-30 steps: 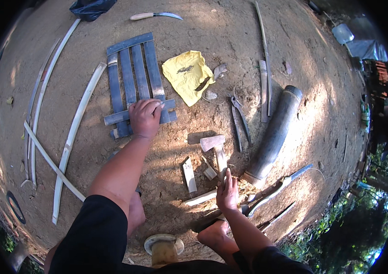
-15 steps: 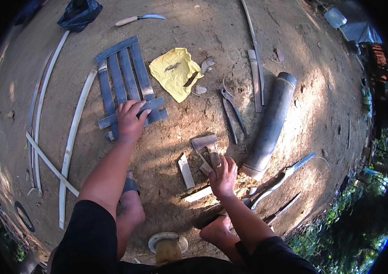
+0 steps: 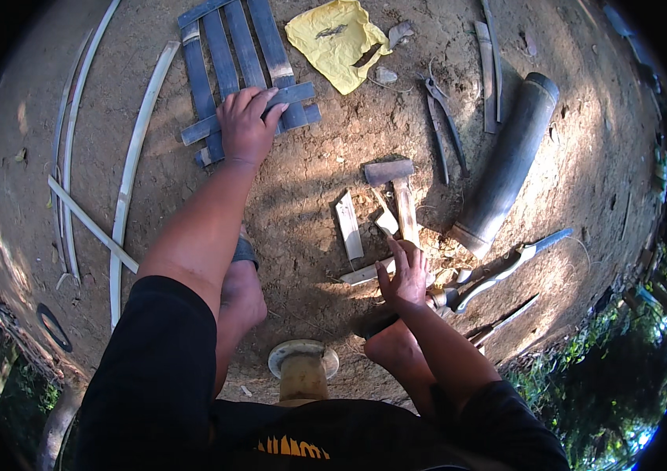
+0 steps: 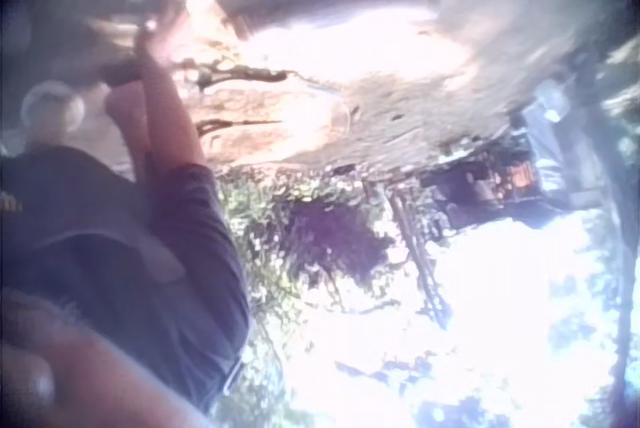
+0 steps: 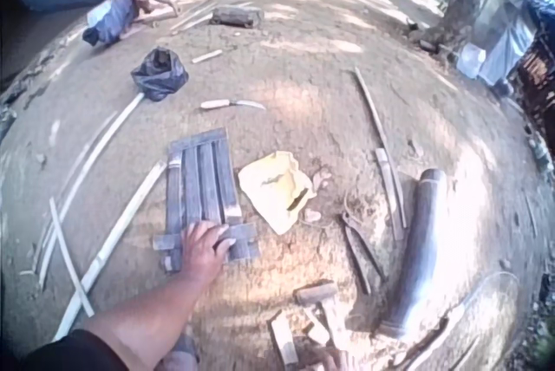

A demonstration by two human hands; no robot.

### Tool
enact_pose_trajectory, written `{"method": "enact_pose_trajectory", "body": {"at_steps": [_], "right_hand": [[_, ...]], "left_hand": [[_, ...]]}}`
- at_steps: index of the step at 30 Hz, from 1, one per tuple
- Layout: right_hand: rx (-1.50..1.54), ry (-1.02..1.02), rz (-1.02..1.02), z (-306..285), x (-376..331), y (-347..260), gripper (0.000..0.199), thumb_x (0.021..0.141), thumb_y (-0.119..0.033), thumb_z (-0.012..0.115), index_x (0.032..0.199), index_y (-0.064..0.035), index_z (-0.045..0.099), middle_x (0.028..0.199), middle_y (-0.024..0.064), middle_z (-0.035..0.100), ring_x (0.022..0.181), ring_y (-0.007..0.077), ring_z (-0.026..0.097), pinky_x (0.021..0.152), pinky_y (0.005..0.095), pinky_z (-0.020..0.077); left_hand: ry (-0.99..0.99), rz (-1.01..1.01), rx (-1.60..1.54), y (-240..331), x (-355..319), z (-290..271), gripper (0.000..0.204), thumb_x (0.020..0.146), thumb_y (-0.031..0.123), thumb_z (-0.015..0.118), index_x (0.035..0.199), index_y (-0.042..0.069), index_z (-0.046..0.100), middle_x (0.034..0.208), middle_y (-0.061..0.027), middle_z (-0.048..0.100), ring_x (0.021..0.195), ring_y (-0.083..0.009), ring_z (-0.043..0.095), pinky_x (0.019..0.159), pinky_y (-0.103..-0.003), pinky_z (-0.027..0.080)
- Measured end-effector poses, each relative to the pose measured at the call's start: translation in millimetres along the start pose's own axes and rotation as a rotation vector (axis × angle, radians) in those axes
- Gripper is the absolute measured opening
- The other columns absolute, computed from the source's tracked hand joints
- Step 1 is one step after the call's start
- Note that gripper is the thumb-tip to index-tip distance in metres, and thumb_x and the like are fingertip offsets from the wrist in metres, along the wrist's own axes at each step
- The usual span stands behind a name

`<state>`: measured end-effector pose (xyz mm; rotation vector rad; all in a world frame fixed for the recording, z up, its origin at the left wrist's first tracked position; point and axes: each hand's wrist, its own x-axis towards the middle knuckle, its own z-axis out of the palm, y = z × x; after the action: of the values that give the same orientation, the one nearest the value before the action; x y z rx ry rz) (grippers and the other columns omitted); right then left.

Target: The person aligns wood slats on a frame and secures them by hammering with the side of a hatchet, then uses pliers to pull a wire or fastener.

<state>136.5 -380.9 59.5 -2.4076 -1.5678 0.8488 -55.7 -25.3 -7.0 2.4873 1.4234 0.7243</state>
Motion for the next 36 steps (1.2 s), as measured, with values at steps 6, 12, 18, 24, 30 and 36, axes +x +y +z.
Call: {"method": "enact_pose_trajectory", "body": {"at_steps": [6, 12, 18, 24, 30, 36], "right_hand": [[0.082, -0.066, 0.074, 13.4, 18.3, -40.1, 0.054, 0.086, -0.025, 0.075, 0.134, -0.0106, 0.054, 0.114, 0.0123, 0.064, 0.111, 0.0329, 0.060, 0.099, 0.0465, 0.0428], [0.211, -0.133, 0.213, 35.9, 18.6, -44.7, 0.040, 0.089, -0.028, 0.072, 0.123, -0.0123, 0.059, 0.107, 0.0112, 0.066, 0.105, 0.0309, 0.063, 0.094, 0.0451, 0.0429], [0.182, -0.205, 0.112, 38.7, 13.2, -59.3, 0.031, 0.083, -0.017, 0.071, 0.112, -0.0130, 0.062, 0.104, 0.0104, 0.065, 0.103, 0.0297, 0.064, 0.094, 0.0436, 0.0457], [0.089, -0.248, -0.128, 45.3, -0.6, -70.0, 0.027, 0.089, -0.027, 0.067, 0.110, -0.0110, 0.061, 0.111, 0.0096, 0.062, 0.111, 0.0289, 0.062, 0.097, 0.0436, 0.0457], [0.070, -0.350, -0.531, 38.0, -46.1, -39.5, 0.023, 0.088, -0.025, 0.064, 0.107, -0.0125, 0.063, 0.106, 0.0079, 0.059, 0.106, 0.0259, 0.060, 0.092, 0.0415, 0.0459], [-0.086, -0.244, -0.193, 16.5, -34.0, 14.7, 0.035, 0.091, -0.017, 0.059, 0.126, -0.0186, 0.062, 0.128, 0.0052, 0.057, 0.113, 0.0249, 0.062, 0.096, 0.0401, 0.0463]], "left_hand": [[0.012, 0.006, 0.010, -4.8, -3.0, 6.5, 0.031, 0.085, 0.036, 0.078, 0.110, 0.018, 0.076, 0.109, 0.0011, 0.067, 0.103, -0.0236, 0.059, 0.095, -0.041, 0.042], [0.020, 0.016, 0.075, -8.0, -1.8, 10.2, 0.034, 0.084, 0.043, 0.077, 0.111, 0.022, 0.075, 0.110, 0.0037, 0.065, 0.104, -0.0223, 0.057, 0.095, -0.042, 0.043], [-0.011, 0.000, 0.060, -7.0, -1.8, 8.6, 0.035, 0.086, 0.040, 0.077, 0.114, 0.021, 0.074, 0.114, 0.0009, 0.065, 0.110, -0.0239, 0.058, 0.099, -0.043, 0.042], [-0.071, -0.030, 0.029, -5.1, -0.8, 6.7, 0.051, 0.082, 0.043, 0.080, 0.126, 0.021, 0.068, 0.125, -0.0025, 0.060, 0.120, -0.0262, 0.053, 0.108, -0.047, 0.034], [-0.313, 0.098, 0.073, -2.6, -12.8, -25.9, 0.082, 0.080, 0.044, 0.082, 0.149, 0.016, 0.048, 0.150, -0.0082, 0.044, 0.142, -0.0288, 0.038, 0.119, -0.048, 0.023], [-0.371, 0.136, 0.165, -7.1, -15.8, -32.5, 0.096, 0.075, 0.042, 0.086, 0.155, 0.018, 0.039, 0.158, -0.0069, 0.038, 0.147, -0.0285, 0.032, 0.121, -0.049, 0.018]]}}
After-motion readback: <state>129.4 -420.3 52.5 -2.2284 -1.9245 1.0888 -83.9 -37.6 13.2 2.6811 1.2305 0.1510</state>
